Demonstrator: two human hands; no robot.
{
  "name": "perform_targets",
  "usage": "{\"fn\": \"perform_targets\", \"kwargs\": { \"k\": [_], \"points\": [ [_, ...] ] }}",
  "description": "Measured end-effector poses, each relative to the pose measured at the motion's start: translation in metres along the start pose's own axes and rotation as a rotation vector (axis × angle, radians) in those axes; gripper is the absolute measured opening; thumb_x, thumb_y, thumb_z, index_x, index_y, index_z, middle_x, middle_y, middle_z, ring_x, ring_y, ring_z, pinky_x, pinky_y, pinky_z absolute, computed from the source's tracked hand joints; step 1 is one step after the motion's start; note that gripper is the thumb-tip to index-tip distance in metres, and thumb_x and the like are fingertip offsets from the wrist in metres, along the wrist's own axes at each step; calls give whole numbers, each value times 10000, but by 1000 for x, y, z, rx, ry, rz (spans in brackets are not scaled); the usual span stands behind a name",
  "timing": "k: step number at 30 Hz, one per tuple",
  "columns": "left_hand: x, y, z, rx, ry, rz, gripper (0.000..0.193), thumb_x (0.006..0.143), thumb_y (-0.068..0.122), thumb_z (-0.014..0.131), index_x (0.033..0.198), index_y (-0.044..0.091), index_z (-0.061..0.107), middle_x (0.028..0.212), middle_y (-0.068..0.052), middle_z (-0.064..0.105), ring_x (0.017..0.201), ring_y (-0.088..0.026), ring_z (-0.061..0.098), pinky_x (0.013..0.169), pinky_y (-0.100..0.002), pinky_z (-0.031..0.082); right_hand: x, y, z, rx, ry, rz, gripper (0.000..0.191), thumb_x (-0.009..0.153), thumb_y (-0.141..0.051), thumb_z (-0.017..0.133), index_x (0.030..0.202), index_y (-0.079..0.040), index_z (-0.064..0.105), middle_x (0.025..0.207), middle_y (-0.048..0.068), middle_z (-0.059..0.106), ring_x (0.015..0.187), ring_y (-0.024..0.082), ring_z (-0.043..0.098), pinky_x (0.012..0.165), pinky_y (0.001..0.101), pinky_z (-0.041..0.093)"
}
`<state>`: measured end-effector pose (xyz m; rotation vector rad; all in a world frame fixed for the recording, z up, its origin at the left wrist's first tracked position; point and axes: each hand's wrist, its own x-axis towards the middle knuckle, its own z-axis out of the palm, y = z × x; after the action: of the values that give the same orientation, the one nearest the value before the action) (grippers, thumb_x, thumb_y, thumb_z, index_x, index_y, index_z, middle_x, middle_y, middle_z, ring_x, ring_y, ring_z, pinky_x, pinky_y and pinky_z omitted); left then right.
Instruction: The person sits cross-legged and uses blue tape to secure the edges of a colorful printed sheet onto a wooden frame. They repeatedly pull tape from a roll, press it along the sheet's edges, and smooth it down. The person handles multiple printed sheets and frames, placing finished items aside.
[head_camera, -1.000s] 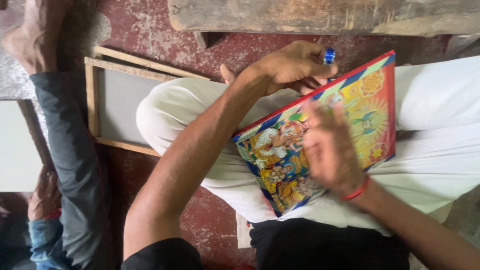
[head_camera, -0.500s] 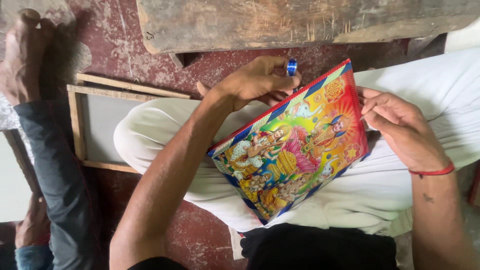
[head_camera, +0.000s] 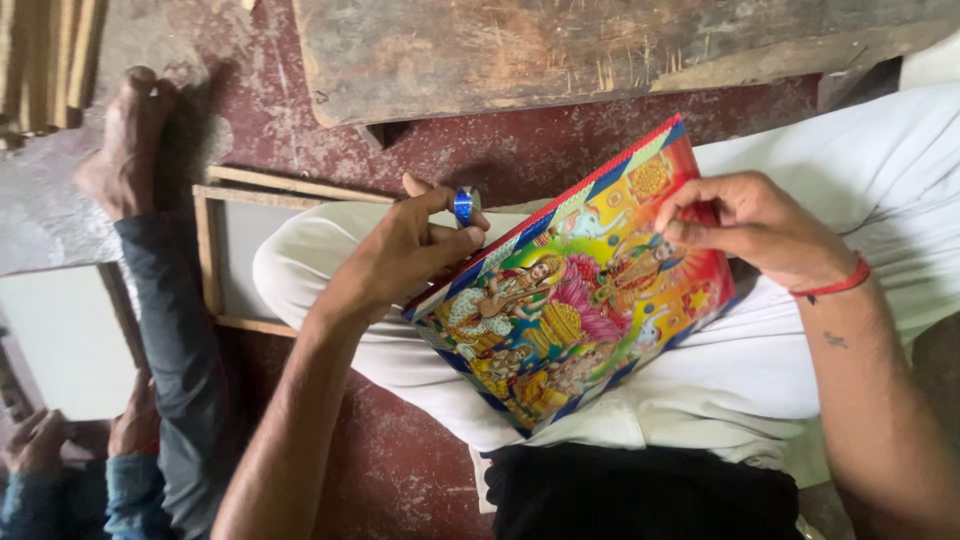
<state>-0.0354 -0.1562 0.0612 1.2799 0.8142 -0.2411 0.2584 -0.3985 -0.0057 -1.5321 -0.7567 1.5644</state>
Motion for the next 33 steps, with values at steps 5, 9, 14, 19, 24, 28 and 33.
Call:
{"fn": "perform_targets", "kwargs": {
  "k": [5, 9, 14, 19, 24, 28, 33],
  "points": [
    [-40, -5, 27, -119, 204, 46, 256, 969, 207, 676, 1164, 45, 637, 740, -97, 766, 643, -86, 656, 572, -247, 481, 13, -66, -8, -281, -44, 49, 220, 797, -116, 776, 1009, -61, 792, 983, 90, 801, 856, 132, 740, 780, 281, 624],
    [-70, -25, 72, -366, 403, 192, 288, 971, 223, 686, 1190, 47, 625, 823, -68, 757, 713, -94, 688, 647, -257, 560, 30, -138, -16, -584, -106, 133, 278, 813, -186, 819, 1064, -67, 829, 914, 88, 817, 796, 147, 685, 669, 308, 536],
    [-89, -77, 173, -543, 696, 143, 282, 978, 267, 669, 1156, 51, 635, 748, -25, 682, 651, -98, 627, 608, -254, 535, 70, -156, 13, -802, -526, 40, 341, 825, -310, 823, 1071, -75, 848, 871, 66, 807, 755, 149, 678, 647, 324, 537],
    [-86, -133, 229, -484, 935, -28, 248, 978, 230, 639, 1163, 67, 666, 743, -48, 686, 601, -118, 568, 516, -271, 456, 102, -111, 60, -630, -948, -66, 377, 791, -338, 811, 1071, -86, 818, 972, 12, 845, 894, 96, 756, 816, 282, 583],
    [-83, -146, 230, -384, 1050, 104, 177, 987, 142, 583, 1140, 53, 586, 987, -140, 799, 850, -179, 818, 682, -335, 650, 104, -92, 65, -699, -836, 29, 354, 797, -297, 837, 1080, -86, 807, 983, 40, 828, 902, 120, 726, 807, 313, 557],
    [-73, -130, 200, -51, 1087, 165, 140, 1023, 84, 584, 1152, 27, 579, 1019, -197, 809, 811, -222, 807, 659, -331, 655, 103, -88, 53, -450, -771, 67, 317, 803, -237, 831, 1055, -48, 800, 973, 70, 817, 902, 142, 723, 810, 319, 548],
    [-53, -91, 166, 19, 976, 358, 154, 1029, 24, 602, 1175, -10, 565, 994, -199, 789, 834, -222, 788, 719, -331, 662, 110, -75, 24, -344, -477, -95, 292, 840, -239, 803, 1074, -65, 772, 996, 34, 801, 931, 116, 728, 834, 290, 567]
  ]
}}
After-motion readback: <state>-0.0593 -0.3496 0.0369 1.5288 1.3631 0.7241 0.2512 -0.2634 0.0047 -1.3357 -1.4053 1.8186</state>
